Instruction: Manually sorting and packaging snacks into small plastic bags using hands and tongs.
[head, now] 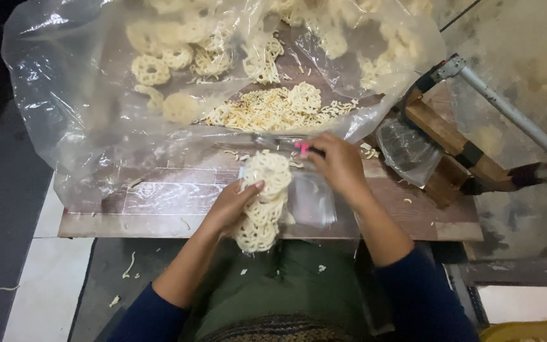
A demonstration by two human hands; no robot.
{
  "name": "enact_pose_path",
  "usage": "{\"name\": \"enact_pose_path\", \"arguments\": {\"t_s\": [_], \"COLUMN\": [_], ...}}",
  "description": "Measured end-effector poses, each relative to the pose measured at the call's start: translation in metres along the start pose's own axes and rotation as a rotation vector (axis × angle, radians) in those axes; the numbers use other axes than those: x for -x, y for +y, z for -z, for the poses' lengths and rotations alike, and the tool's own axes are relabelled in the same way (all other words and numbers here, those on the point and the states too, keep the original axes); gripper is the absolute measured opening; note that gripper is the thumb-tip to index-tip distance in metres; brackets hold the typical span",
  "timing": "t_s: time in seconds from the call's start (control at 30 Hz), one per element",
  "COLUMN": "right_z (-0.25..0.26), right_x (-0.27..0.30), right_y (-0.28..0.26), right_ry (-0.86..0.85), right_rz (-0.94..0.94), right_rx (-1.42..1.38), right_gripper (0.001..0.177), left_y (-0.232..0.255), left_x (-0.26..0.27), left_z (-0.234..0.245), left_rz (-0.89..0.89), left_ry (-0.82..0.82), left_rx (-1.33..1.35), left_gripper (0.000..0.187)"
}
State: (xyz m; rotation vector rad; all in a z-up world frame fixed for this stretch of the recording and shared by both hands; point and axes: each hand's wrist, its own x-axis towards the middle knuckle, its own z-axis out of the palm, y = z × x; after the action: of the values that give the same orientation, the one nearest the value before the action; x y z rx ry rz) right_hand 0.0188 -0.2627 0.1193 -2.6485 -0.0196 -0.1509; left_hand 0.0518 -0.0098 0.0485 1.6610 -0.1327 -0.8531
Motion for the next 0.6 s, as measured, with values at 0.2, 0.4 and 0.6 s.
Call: {"name": "enact_pose_path", "arguments": {"t_s": [0.2,0.4,0.6], "right_z": [-0.023,-0.010,-0.040], "right_x": [-0.010,0.061,0.129], "right_y": [0.048,0.064,0.117], "right_ry": [0.200,0.227,0.203], "right_rz": [-0.079,-0.078,-0.496], "right_rx": [0.143,-0.226,-0.243], "right_gripper": [0.051,0.046,0.059], "left_y": [-0.002,-0.028,-0.055], "left_x": [0.003,-0.005,-0.023], "left_z": [0.004,0.005,-0.028], "left_rz": [-0.055,-0.100,-0.064], "left_ry": [-0.001,-0.139,-0.253], "left_rx": [0.174,0.458,0.572], "left_gripper": [0.084,0.079,0.072]}}
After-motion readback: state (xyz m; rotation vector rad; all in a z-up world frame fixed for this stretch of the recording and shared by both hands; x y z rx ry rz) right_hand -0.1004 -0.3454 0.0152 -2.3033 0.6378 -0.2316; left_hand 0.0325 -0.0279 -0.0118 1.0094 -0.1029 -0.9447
